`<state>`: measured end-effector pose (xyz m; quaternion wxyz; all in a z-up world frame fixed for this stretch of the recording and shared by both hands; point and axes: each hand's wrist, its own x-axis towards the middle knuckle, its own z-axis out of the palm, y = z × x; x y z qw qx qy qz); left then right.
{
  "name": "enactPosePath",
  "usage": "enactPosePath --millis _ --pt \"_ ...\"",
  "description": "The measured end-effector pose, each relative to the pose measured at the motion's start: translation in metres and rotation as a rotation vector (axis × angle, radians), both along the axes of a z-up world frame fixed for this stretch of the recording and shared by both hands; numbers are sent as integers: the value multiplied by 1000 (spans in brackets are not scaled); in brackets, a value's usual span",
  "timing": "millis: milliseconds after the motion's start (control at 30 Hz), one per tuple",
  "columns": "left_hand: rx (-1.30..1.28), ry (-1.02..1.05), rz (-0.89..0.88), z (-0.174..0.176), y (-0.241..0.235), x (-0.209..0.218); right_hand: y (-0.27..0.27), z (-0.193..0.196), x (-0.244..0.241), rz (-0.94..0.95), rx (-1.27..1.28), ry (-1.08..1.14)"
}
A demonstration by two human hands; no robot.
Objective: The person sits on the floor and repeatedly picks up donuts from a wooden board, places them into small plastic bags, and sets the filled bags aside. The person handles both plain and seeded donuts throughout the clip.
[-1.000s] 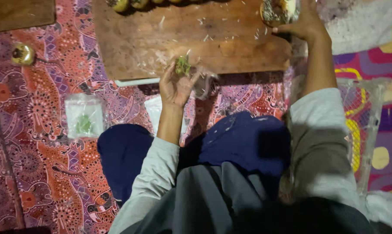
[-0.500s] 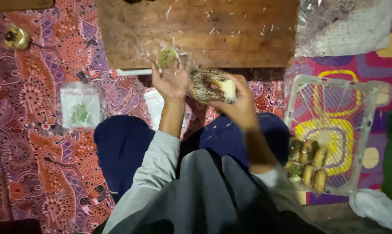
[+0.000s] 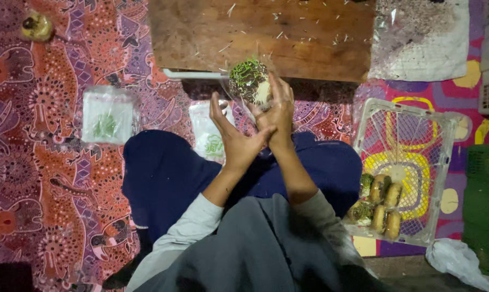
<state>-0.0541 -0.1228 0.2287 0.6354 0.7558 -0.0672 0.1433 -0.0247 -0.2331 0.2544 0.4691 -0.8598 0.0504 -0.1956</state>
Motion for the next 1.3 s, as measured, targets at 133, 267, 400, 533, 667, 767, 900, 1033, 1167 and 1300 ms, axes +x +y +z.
enactPosePath --millis 133,267,400,533,667,767,900,1033,1167,1300 --pt "383 -47 -109 6 37 -8 19 -18 -7 -4 -246 -23" --pt "414 -356 -206 20 82 -12 40 -33 -5 325 295 21" --pt "510 -407 -176 27 152 -24 71 -25 -7 676 590 373" --pt "171 -95 105 14 203 -71 113 1 -39 660 -121 660" --pt "-185 271 322 -6 228 -96 157 22 -61 721 -199 212" --pt "-368 306 353 -23 242 -95 183 26 -66 840 -231 128" --pt "-467 307 378 -40 242 -101 192 21 -63 827 -159 -63" --pt "-288 221 374 -40 235 -94 199 10 -53 912 -169 -277" --pt "-29 249 361 -27 232 -106 203 -14 -50 944 -168 -150" --pt "-1 162 366 -5 227 -108 171 -27 -12 652 -159 184"
